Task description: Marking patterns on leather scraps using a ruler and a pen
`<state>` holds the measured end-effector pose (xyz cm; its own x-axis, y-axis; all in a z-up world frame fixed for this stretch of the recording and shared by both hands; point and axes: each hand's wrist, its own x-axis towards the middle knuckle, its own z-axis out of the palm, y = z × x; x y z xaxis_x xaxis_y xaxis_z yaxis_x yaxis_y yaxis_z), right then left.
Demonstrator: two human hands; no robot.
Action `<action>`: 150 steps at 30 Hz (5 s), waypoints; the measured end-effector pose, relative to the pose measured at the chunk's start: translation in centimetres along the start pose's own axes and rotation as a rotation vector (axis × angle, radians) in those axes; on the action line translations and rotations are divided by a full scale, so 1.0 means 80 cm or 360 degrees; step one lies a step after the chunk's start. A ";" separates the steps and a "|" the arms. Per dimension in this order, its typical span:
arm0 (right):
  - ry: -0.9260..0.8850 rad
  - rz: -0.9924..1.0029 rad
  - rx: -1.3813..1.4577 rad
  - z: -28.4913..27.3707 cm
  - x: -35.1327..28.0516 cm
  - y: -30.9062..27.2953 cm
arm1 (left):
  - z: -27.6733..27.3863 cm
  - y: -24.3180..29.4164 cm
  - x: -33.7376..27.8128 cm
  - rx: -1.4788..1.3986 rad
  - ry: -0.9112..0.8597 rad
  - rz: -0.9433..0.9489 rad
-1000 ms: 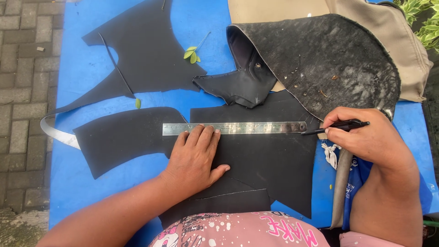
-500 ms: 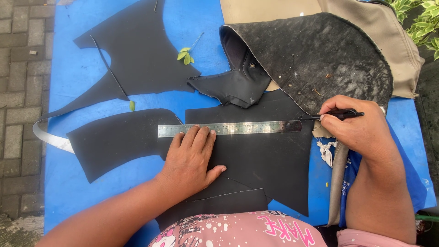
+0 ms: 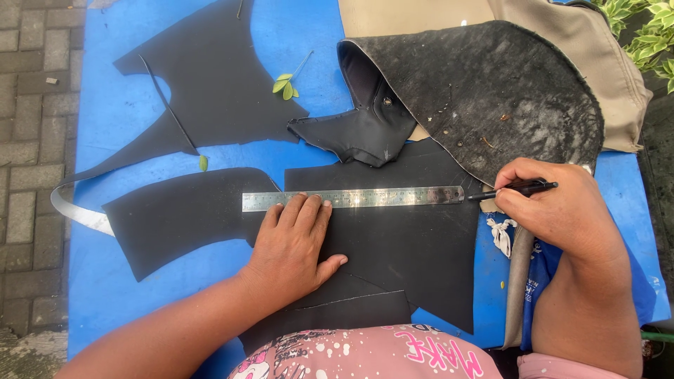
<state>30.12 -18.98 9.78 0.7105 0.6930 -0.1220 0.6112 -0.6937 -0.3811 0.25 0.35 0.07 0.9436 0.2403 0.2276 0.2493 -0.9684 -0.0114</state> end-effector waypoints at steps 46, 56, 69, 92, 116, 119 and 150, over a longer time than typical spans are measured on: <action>-0.0080 -0.1123 0.0718 0.084 -0.011 -0.070 | -0.005 0.004 -0.006 -0.0203 -0.0213 -0.0036; -0.0273 -0.1309 0.1226 0.132 -0.006 -0.190 | 0.002 0.017 -0.016 -0.0308 -0.0496 0.0062; -0.0432 -0.1476 0.0786 0.154 0.002 -0.225 | -0.004 0.013 -0.013 -0.0249 -0.0385 0.0126; -0.0401 -0.1454 0.0540 0.116 0.010 -0.220 | -0.011 0.028 -0.027 -0.0382 -0.0291 0.0213; -0.0472 -0.1195 0.1136 0.172 0.049 -0.235 | -0.015 0.008 -0.013 -0.0191 -0.0435 -0.0073; -0.0535 -0.1167 0.1068 0.176 0.051 -0.235 | -0.010 0.008 -0.014 -0.0179 -0.0414 -0.0072; 0.0094 -0.0238 0.0276 0.008 0.010 0.013 | 0.002 -0.008 -0.006 0.0303 0.0027 -0.0025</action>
<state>31.09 -19.04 8.68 0.6387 0.7695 -0.0002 0.6460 -0.5364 -0.5431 -0.34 0.86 -0.15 0.9360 0.2524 0.2455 0.3021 -0.9339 -0.1913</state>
